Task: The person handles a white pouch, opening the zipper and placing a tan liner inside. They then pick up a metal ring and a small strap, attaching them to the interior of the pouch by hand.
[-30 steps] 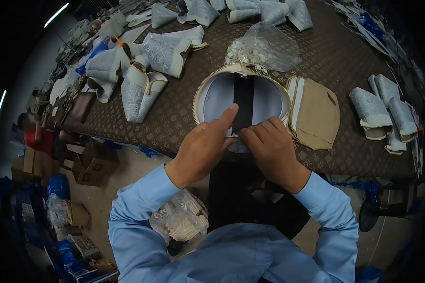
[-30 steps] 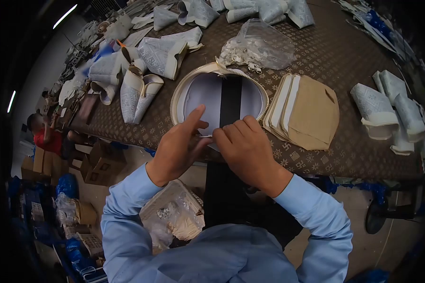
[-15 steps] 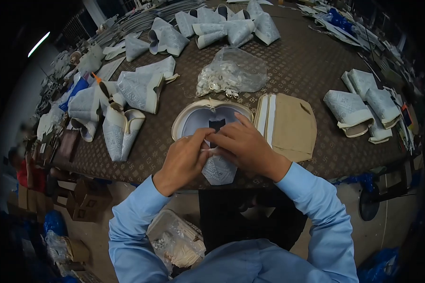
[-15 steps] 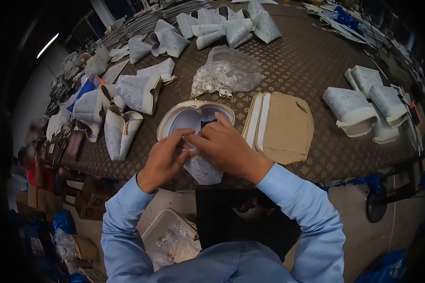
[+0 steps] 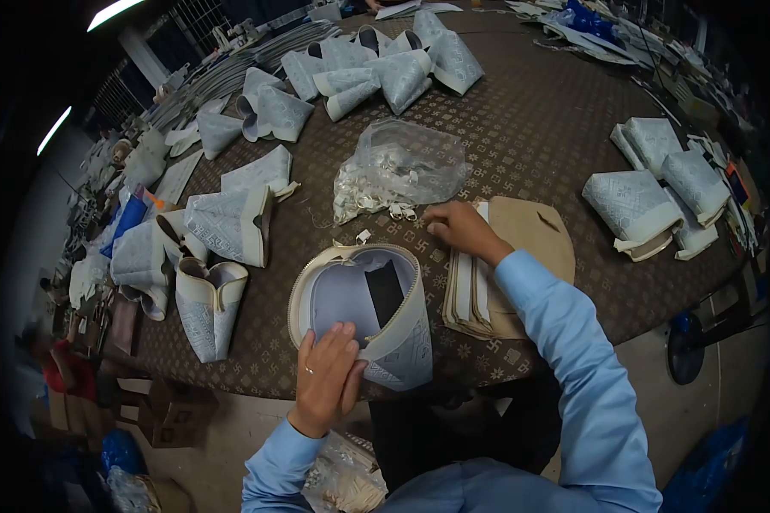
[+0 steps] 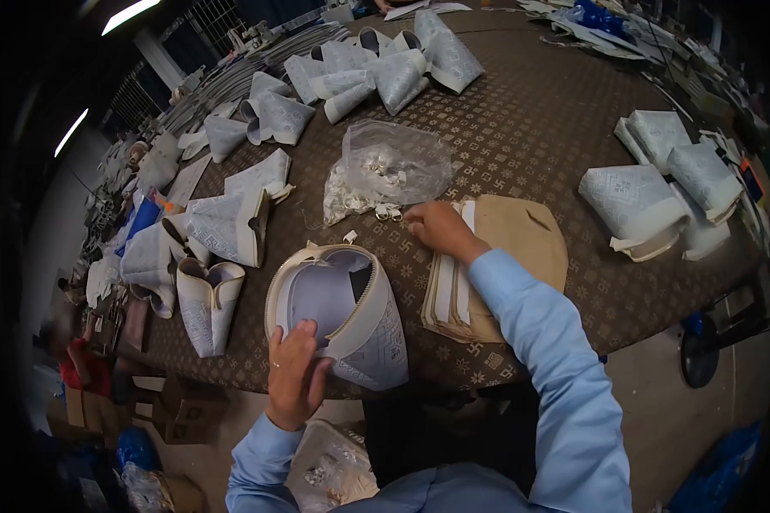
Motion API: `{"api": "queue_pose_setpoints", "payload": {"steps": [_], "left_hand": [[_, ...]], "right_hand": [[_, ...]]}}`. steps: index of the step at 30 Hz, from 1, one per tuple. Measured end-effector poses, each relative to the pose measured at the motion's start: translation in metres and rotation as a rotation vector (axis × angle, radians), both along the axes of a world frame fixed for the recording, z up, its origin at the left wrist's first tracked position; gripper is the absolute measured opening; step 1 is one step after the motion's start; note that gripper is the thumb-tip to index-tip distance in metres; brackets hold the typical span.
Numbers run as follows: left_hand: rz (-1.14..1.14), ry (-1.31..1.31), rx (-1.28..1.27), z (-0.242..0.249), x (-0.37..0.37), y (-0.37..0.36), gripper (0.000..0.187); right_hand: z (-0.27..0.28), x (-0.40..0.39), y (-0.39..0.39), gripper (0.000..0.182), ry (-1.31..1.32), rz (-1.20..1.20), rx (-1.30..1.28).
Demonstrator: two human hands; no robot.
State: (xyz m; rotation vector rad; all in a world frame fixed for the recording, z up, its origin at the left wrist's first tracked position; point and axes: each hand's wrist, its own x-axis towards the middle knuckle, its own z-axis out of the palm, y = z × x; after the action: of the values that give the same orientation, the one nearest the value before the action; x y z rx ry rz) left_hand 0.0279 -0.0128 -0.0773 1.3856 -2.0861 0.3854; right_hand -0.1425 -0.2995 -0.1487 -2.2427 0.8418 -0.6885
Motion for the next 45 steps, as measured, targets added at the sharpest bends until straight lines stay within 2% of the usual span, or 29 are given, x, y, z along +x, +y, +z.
{"api": "queue_pose_setpoints", "payload": {"steps": [2,3,4,6,7,8,10,13,17,19,20,22,23,24,26,27,29,32,34,36,38,41,43,45], "left_hand": [[0.104,0.053,-0.076,-0.004,-0.007,-0.001,0.045],[0.118,0.045,-0.065,-0.005,-0.007,-0.001,0.045],[0.103,0.085,-0.047,-0.005,-0.007,-0.001,0.046],[0.111,0.126,-0.046,-0.005,-0.008,-0.003,0.047],[0.087,0.189,-0.031,-0.003,-0.009,-0.002,0.046],[0.057,0.249,-0.026,-0.001,-0.009,-0.003,0.046],[0.033,0.296,-0.061,-0.002,-0.013,-0.007,0.046],[-0.003,0.337,-0.146,-0.007,-0.019,-0.018,0.045],[0.013,0.28,-0.247,-0.007,-0.031,-0.025,0.042],[0.01,0.267,-0.234,-0.005,-0.032,-0.023,0.039],[0.013,0.258,-0.223,-0.004,-0.033,-0.023,0.037],[0.03,0.276,-0.209,-0.001,-0.032,-0.019,0.035],[0.066,0.293,-0.196,-0.001,-0.031,-0.017,0.033],[0.081,0.313,-0.195,-0.003,-0.031,-0.016,0.031],[0.106,0.285,-0.215,-0.006,-0.032,-0.016,0.031],[0.148,0.238,-0.229,-0.007,-0.033,-0.015,0.032],[0.132,0.265,-0.23,-0.008,-0.038,-0.014,0.031],[0.35,0.245,-0.308,-0.011,-0.042,-0.016,0.025],[0.339,0.255,-0.272,-0.019,-0.025,-0.012,0.021],[0.335,0.255,-0.247,-0.02,-0.004,-0.013,0.018],[0.275,0.166,-0.4,-0.013,0.015,-0.019,0.013],[0.307,0.022,-0.562,0.018,0.028,-0.026,0.012],[0.274,-0.099,-0.507,0.023,0.037,-0.039,0.014],[0.199,-0.277,-0.315,0.015,0.05,-0.052,0.014]], "right_hand": [[-0.04,0.013,-0.013,0.022,-0.095,-0.078,-0.077],[-0.044,0.02,-0.01,0.023,-0.186,-0.16,-0.16],[-0.047,0.025,-0.005,0.023,-0.194,-0.139,-0.145],[-0.044,0.03,-0.004,0.024,-0.157,-0.294,-0.145],[-0.05,0.034,-0.012,0.03,-0.182,-0.287,-0.286],[-0.05,0.037,-0.013,0.03,-0.192,-0.279,-0.29],[-0.035,0.045,-0.009,0.033,0.099,-0.259,-0.349],[-0.036,0.06,-0.011,0.033,0.198,-0.322,-0.335],[-0.049,0.058,-0.017,0.03,0.142,-0.266,-0.451],[-0.036,0.042,-0.004,0.023,0.181,-0.086,-0.599],[-0.029,0.032,0.002,0.023,0.186,-0.102,-0.596],[-0.005,0.006,0.018,0.017,0.059,-0.074,-0.277],[0.014,-0.012,0.03,0.018,-0.103,-0.007,-0.19],[0.02,-0.026,0.039,0.018,-0.091,-0.023,-0.191],[0.026,-0.054,0.054,0.021,-0.442,-0.051,0.531],[0.022,-0.061,0.056,0.024,-0.499,-0.069,0.603],[0.018,-0.076,0.064,0.024,-0.538,-0.115,0.644],[0.012,-0.086,0.072,0.024,-0.575,-0.145,0.679],[0.004,-0.082,0.077,0.025,-0.574,-0.124,0.676],[-0.002,-0.073,0.078,0.03,-0.7,-0.156,0.686],[-0.002,-0.057,0.08,0.032,-0.698,-0.124,0.689],[-0.001,-0.032,0.079,0.035,-0.711,-0.066,0.744],[-0.012,-0.017,0.077,0.036,-0.768,-0.05,0.865],[-0.022,-0.014,0.073,0.036,-0.762,-0.035,0.862]]}}
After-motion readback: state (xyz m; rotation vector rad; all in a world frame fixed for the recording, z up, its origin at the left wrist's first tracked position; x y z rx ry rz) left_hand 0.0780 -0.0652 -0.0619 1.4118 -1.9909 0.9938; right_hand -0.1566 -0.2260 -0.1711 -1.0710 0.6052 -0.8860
